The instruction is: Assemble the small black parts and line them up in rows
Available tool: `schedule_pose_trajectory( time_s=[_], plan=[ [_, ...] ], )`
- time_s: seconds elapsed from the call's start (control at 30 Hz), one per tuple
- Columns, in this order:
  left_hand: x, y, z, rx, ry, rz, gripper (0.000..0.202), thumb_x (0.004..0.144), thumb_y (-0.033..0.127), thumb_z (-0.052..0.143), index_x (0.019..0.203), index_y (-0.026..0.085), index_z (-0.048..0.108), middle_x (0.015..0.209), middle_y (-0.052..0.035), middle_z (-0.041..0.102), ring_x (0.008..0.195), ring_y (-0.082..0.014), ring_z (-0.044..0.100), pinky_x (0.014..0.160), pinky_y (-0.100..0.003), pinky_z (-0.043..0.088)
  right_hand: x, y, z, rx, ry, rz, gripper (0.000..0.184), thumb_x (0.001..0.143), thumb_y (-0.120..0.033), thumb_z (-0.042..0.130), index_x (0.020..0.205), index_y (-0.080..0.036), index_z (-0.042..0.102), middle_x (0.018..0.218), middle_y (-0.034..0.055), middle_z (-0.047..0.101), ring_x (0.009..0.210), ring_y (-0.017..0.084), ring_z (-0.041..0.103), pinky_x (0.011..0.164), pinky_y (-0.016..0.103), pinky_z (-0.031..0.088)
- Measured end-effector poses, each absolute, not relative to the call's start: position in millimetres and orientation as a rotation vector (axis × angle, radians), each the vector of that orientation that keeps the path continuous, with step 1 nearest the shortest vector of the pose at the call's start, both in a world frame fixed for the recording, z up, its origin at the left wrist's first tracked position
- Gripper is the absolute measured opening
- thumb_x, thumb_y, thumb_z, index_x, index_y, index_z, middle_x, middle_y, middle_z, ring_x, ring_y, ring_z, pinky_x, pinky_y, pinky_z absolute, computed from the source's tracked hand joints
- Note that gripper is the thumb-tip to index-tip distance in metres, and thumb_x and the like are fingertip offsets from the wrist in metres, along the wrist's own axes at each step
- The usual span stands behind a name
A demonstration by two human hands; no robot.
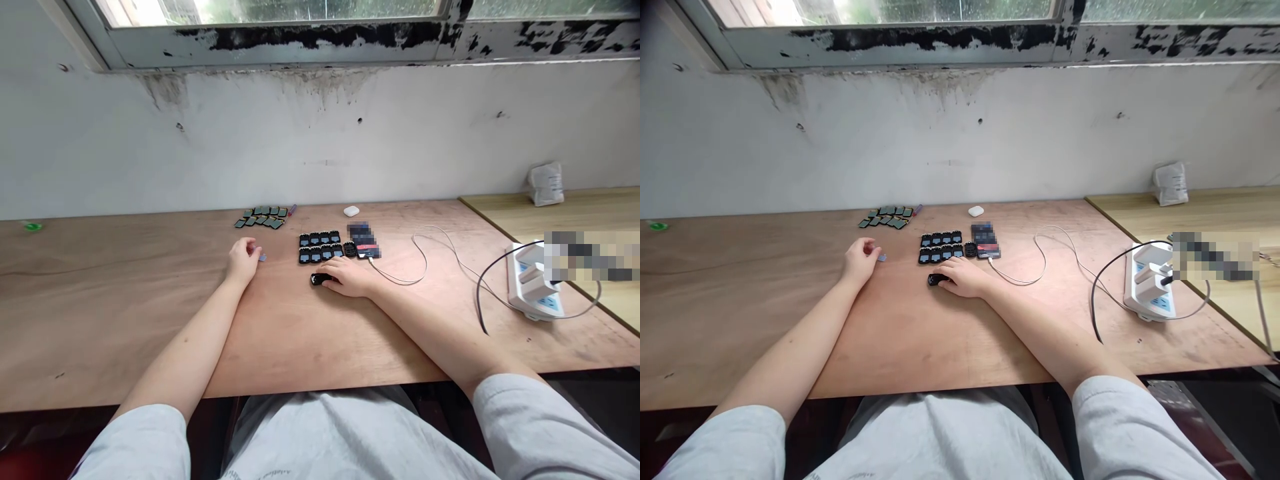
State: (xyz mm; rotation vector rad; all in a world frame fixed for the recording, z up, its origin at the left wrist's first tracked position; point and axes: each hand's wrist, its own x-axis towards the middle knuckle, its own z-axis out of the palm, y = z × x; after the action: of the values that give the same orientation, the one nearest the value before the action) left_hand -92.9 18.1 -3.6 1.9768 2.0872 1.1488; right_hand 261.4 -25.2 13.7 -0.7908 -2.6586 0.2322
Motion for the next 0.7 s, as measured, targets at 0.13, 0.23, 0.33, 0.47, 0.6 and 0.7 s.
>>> schedule_pose_trajectory(
  time_s=[0.13, 0.23, 0.33, 0.47, 0.6, 0.7],
  plan=[
    [-60, -1, 2, 2.019, 1.883, 1.235, 0.036, 0.095, 0.037, 0.056, 0.126, 0.018, 0.059, 0.115, -0.01, 0.068, 0.097, -0.0214, 0.068, 0.089, -0.037, 0.057, 261, -22, 12, -0.845, -2.644, 0.279, 0.037, 0.102, -0.031, 0.06, 0.138, -0.022, 0.062, 0.131, 0.0099, 0.069, 0.118, 0.026, 0.06, 0.101, 0.039, 0.047],
    [-19, -23, 2, 2.163, 1.619, 1.182, 0.034, 0.095, 0.037, 0.059, 0.125, 0.02, 0.06, 0.112, -0.0087, 0.069, 0.095, -0.0212, 0.069, 0.083, -0.035, 0.059, 261, -21, 12, -0.883, -2.624, 0.299, 0.042, 0.1, -0.033, 0.064, 0.14, -0.02, 0.059, 0.128, 0.0118, 0.069, 0.117, 0.027, 0.061, 0.099, 0.039, 0.047],
    [14, -40, -1, 2.367, 1.309, 1.11, 0.033, 0.097, 0.034, 0.059, 0.128, 0.024, 0.06, 0.11, -0.0073, 0.07, 0.099, -0.0201, 0.069, 0.086, -0.034, 0.059, 260, -22, 12, -0.894, -2.612, 0.287, 0.05, 0.096, -0.032, 0.068, 0.142, -0.018, 0.055, 0.119, 0.012, 0.07, 0.11, 0.028, 0.062, 0.094, 0.039, 0.047],
    [31, -46, -7, 2.561, 1.045, 1.022, 0.039, 0.098, 0.028, 0.059, 0.137, 0.026, 0.056, 0.117, -0.007, 0.07, 0.107, -0.0213, 0.069, 0.098, -0.04, 0.057, 260, -23, 11, -0.892, -2.592, 0.246, 0.03, 0.09, -0.025, 0.066, 0.119, -0.016, 0.062, 0.106, 0.0099, 0.069, 0.101, 0.026, 0.061, 0.087, 0.035, 0.046],
    [28, -42, -11, 2.591, 1.036, 1.022, 0.039, 0.098, 0.03, 0.062, 0.137, 0.024, 0.056, 0.116, -0.0075, 0.072, 0.107, -0.023, 0.069, 0.099, -0.043, 0.056, 259, -23, 10, -0.88, -2.581, 0.28, 0.024, 0.085, -0.018, 0.063, 0.109, -0.017, 0.061, 0.099, 0.0077, 0.068, 0.097, 0.024, 0.06, 0.085, 0.033, 0.044],
    [27, -41, -12, 2.558, 1.074, 1.008, 0.039, 0.098, 0.032, 0.063, 0.136, 0.025, 0.057, 0.117, -0.0071, 0.073, 0.107, -0.0226, 0.07, 0.099, -0.042, 0.056, 260, -23, 12, -0.867, -2.578, 0.305, 0.023, 0.087, -0.017, 0.062, 0.11, -0.018, 0.06, 0.098, 0.0067, 0.067, 0.096, 0.024, 0.06, 0.085, 0.033, 0.044]
  ],
)
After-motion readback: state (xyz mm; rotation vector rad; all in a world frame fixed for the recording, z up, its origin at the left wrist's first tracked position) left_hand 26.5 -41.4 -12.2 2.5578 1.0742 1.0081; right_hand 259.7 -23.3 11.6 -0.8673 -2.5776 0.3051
